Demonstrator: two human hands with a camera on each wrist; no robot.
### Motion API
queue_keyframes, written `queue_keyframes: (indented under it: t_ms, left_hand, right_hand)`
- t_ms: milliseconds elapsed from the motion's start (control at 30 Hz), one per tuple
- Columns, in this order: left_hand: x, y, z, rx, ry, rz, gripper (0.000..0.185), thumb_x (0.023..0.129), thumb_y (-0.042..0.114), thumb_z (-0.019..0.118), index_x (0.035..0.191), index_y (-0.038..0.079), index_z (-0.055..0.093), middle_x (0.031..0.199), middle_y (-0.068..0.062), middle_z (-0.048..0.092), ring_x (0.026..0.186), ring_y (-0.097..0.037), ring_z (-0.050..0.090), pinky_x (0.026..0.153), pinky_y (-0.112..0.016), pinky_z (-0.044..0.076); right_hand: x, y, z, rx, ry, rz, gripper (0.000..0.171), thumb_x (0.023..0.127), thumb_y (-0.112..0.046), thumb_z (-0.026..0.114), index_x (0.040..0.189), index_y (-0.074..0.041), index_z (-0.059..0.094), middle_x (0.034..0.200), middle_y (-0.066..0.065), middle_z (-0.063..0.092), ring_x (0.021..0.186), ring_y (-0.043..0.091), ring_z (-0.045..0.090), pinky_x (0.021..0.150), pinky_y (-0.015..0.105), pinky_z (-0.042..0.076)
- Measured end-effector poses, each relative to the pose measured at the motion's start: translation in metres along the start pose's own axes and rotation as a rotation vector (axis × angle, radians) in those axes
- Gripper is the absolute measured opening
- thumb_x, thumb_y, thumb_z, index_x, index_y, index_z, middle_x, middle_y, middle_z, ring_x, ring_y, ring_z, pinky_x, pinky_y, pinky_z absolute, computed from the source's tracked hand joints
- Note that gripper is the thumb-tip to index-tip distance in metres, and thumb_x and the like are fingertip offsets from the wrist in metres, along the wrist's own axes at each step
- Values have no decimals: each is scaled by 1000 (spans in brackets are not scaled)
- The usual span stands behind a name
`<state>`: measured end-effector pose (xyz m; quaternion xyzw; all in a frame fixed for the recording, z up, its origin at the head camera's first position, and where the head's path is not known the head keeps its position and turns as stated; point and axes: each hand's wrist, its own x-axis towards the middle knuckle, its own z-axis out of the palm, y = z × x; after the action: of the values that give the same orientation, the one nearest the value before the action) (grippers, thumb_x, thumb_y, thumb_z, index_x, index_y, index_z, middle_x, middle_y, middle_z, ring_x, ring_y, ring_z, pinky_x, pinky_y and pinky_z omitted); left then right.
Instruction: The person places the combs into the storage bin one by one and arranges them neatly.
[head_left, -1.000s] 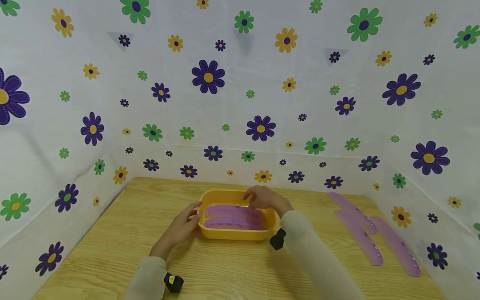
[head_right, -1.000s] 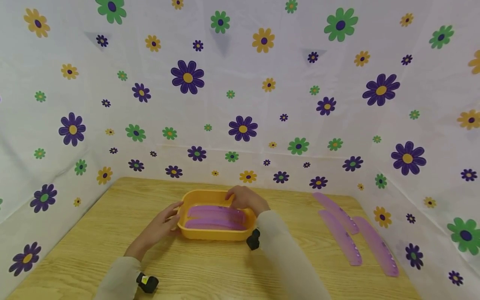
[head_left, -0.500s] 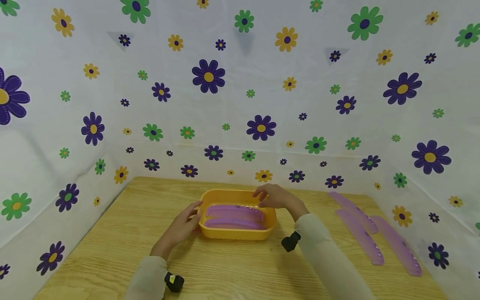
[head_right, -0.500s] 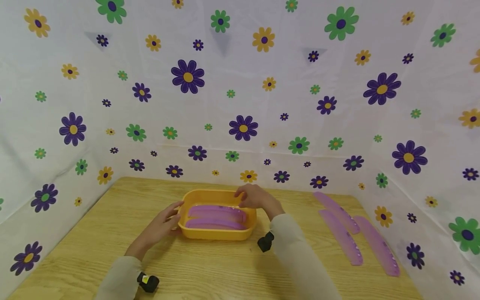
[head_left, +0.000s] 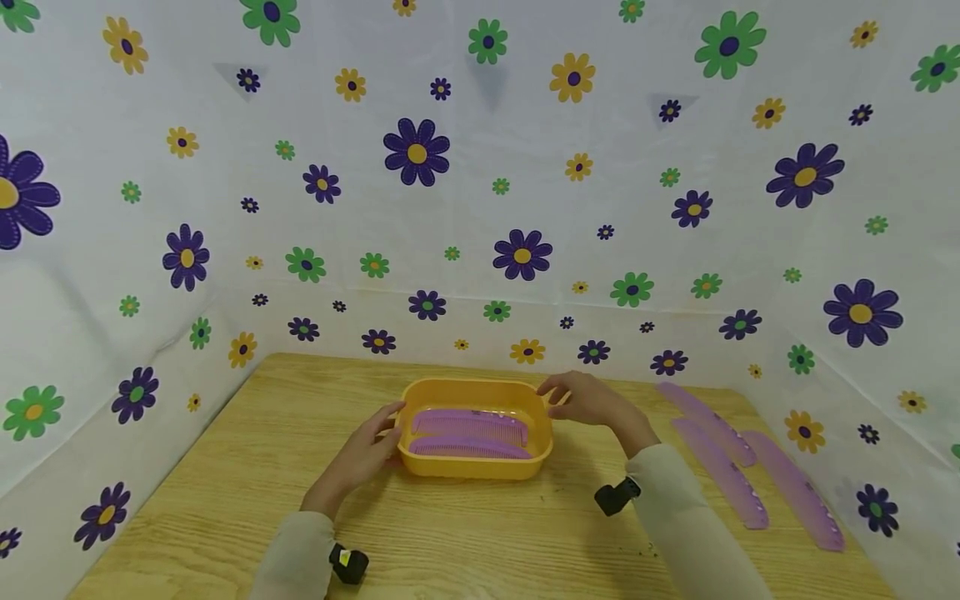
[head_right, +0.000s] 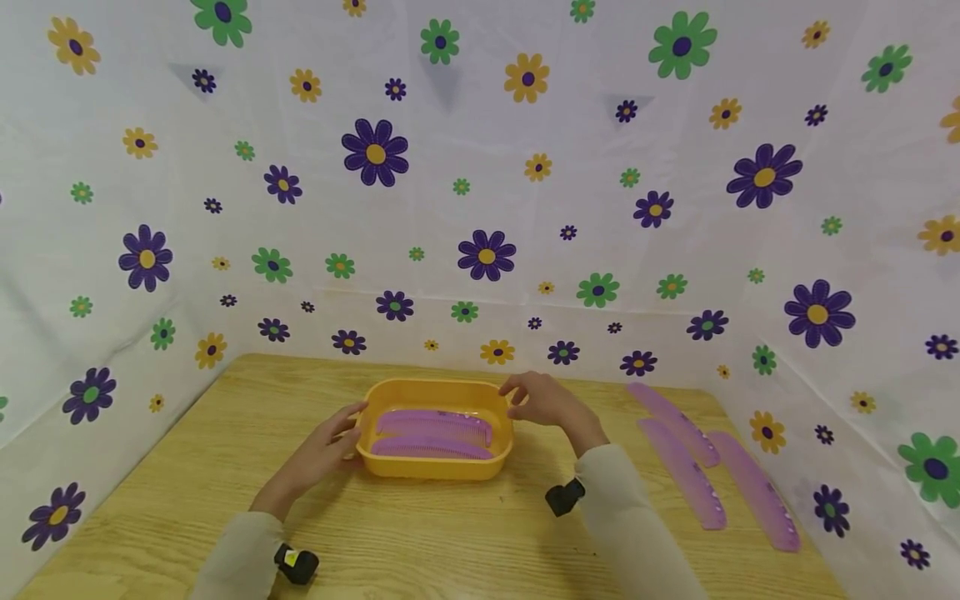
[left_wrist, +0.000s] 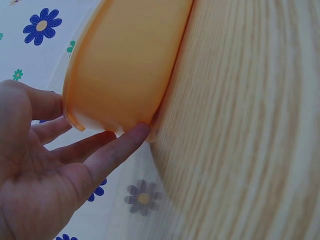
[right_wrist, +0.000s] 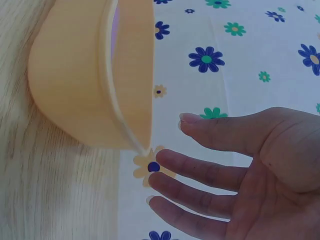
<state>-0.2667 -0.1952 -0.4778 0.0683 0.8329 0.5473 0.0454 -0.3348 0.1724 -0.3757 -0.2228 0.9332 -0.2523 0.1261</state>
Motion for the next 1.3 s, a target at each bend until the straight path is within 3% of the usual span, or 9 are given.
queue_keyframes:
  t_ms: [467,667,900,1133,1300]
  left_hand:
    - [-3,-1,0,9,3,-9,50,112,18,43,161,12,33,156,-32,42,135,-49,55,95,-48,62]
    - [1,-3,2,-6,22,-26,51,111,15,44,161,13,33,157,-29,42,136,-47,55,97,-48,61]
    - [-1,-1,-1,-13,-4,-2,52,111,13,45,161,10,31,156,-33,40,133,-49,56,96,-48,62]
    - [-2,0,-3,-59,-29,18,55,110,12,47,162,9,30,157,-35,39,134,-50,56,96,-49,62]
    - [-2,0,-3,-55,-34,21,55,110,13,48,162,9,30,158,-34,38,135,-50,55,96,-49,61]
  right_hand:
    - [-53,56,-14,-11,84,28,35,96,-10,70,129,0,64,119,30,69,101,42,72,82,50,64]
    - [-78,80,-21,5,117,-18,35,96,-7,70,127,7,63,116,33,69,99,44,72,81,51,64]
    - [-102,112,-28,4,151,52,39,96,-10,70,130,8,61,116,32,68,101,44,69,80,51,63]
    - [-123,135,-34,-2,207,35,38,97,-4,67,129,14,58,116,38,66,102,49,67,79,52,62]
    - [-132,149,-32,15,226,73,37,97,-2,66,128,16,58,116,40,65,103,50,67,78,48,63]
